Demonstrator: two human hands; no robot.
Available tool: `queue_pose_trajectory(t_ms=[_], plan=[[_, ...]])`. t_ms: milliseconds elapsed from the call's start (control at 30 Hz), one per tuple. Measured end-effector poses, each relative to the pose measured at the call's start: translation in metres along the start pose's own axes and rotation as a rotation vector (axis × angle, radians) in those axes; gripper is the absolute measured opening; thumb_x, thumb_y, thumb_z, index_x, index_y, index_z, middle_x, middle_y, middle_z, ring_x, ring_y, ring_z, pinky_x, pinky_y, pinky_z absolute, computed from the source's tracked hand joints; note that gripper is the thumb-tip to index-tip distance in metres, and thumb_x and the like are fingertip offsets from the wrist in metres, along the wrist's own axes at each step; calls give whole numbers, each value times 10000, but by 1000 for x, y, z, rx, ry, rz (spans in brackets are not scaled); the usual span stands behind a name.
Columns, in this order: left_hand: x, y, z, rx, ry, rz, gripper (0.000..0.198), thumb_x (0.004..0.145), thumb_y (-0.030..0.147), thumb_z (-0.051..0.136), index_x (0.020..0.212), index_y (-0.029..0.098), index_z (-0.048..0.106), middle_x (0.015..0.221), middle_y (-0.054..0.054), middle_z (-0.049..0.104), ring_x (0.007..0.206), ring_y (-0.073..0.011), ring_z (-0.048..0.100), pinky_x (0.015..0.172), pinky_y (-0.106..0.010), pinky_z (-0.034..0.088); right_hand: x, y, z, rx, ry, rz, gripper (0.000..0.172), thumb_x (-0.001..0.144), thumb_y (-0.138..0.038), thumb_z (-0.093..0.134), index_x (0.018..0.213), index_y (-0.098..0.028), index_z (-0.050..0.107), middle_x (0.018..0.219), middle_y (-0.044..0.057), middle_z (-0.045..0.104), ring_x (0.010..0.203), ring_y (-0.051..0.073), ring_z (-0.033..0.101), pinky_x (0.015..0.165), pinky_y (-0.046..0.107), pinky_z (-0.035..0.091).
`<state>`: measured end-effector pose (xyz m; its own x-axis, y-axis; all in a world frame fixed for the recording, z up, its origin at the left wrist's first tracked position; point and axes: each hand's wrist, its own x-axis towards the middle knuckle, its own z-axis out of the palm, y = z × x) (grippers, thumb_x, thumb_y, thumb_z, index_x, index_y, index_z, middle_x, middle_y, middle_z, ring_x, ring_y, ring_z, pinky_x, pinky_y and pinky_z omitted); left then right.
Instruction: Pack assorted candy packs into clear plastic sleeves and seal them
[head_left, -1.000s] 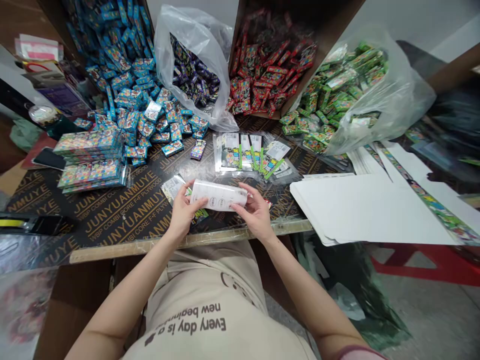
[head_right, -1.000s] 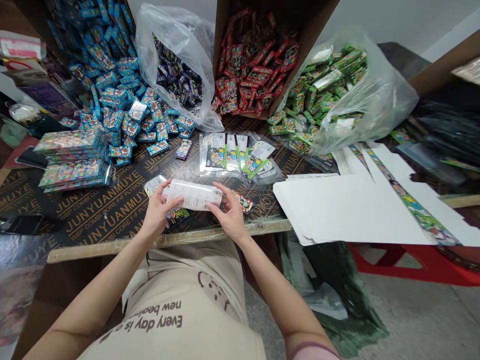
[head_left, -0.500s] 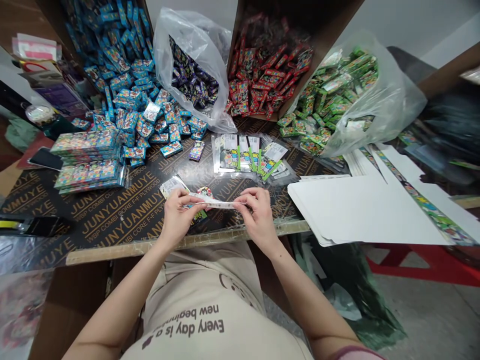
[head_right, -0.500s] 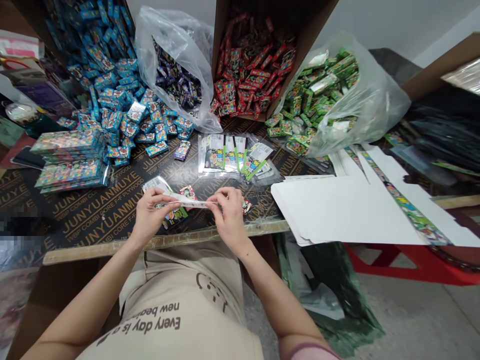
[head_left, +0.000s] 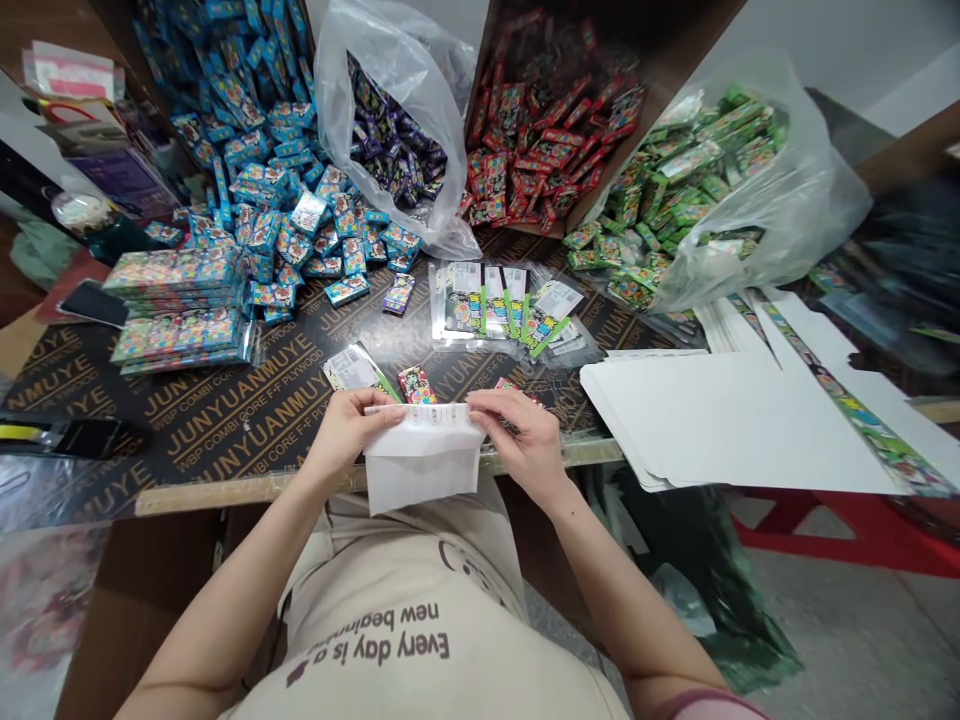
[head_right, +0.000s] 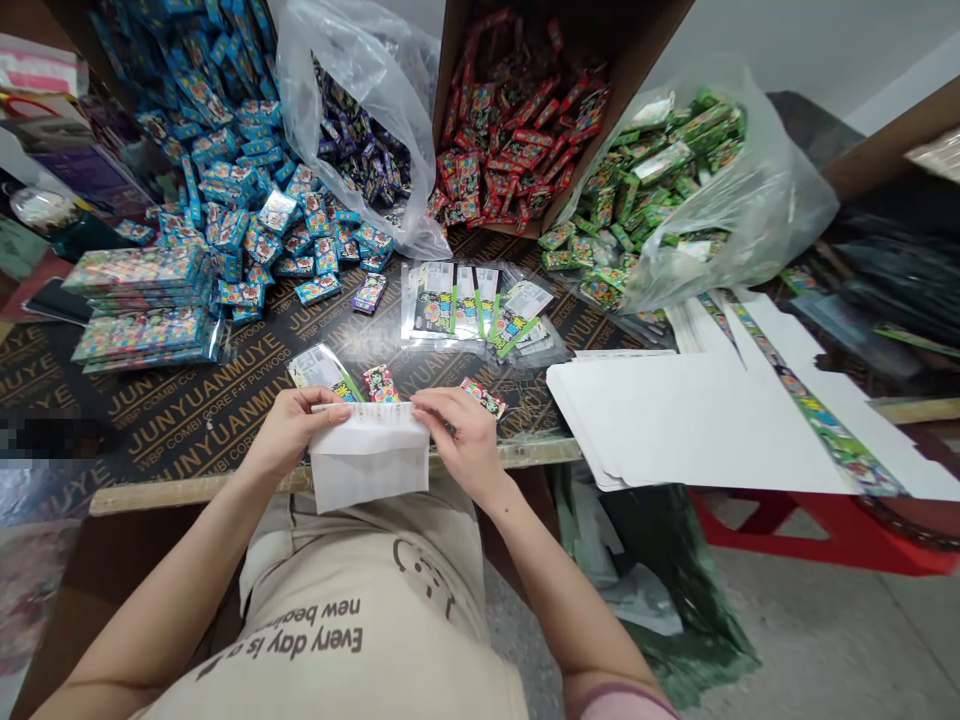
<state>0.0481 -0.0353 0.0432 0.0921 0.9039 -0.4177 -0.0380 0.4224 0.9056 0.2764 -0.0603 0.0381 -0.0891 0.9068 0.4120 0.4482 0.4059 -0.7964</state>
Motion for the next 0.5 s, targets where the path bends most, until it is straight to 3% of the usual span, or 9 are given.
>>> queue_pose_trajectory(t_ms=[100, 167, 233, 300, 367, 433, 500], plan=[[1, -2, 1, -64, 7, -40, 339, 475, 362, 866, 625, 120, 681, 532, 1, 616, 454, -80, 488, 446, -183, 337, -3, 6, 1, -76, 62, -134, 177, 870, -183, 615, 942, -279, 744, 1076, 48, 731, 915, 203, 677, 882, 418, 517], [1, -4, 1, -70, 21, -41, 345, 472, 363, 867, 631, 120, 681, 524, 4, 614, 444, -78, 484, 437, -180, 328, -3, 9, 1, -64, 69, -166, 168, 859, -181, 632, 895, -296, 748, 1078, 34, 734, 903, 206, 669, 898, 444, 506], [2, -7, 0, -41, 40, -17, 341, 482, 364, 865, 640, 119, 687, 509, 11, 603, 436, -71, 470, 431, -175, 314, -2, 11, 2, 22, 84, -106, 143, 870, -203, 623, 867, -291, 736, 1065, 28, 736, 952, 215, 660, 913, 449, 495], [2, -10, -1, -6, 48, 11, 333, 497, 362, 860, 649, 117, 694, 508, 13, 602, 437, -67, 464, 434, -172, 310, 1, 11, 3, 111, 101, 12, 146, 879, -239, 618, 986, -281, 708, 1137, 43, 709, 1046, 225, 641, 924, 439, 489], [2, -12, -1, 9, 40, 24, 325, 510, 360, 855, 655, 115, 699, 524, 9, 615, 445, -67, 472, 442, -173, 321, 4, 11, 5, 121, 49, 92, 342, 872, -262, 628, 1212, -284, 614, 1179, 55, 687, 1093, 229, 624, 934, 435, 480], [2, -12, 0, 6, 30, 22, 321, 511, 359, 853, 656, 115, 702, 537, 6, 624, 451, -72, 483, 447, -177, 333, 6, 11, 8, 54, -62, 73, 498, 861, -259, 641, 1342, -291, 515, 1100, 40, 716, 1049, 224, 634, 942, 441, 466], [2, -12, 1, 3, 29, 15, 323, 501, 357, 855, 653, 116, 702, 535, 5, 623, 451, -77, 489, 450, -182, 341, 6, 11, 13, -35, -105, -26, 469, 873, -231, 627, 1327, -300, 536, 973, 15, 748, 974, 217, 644, 942, 451, 453]])
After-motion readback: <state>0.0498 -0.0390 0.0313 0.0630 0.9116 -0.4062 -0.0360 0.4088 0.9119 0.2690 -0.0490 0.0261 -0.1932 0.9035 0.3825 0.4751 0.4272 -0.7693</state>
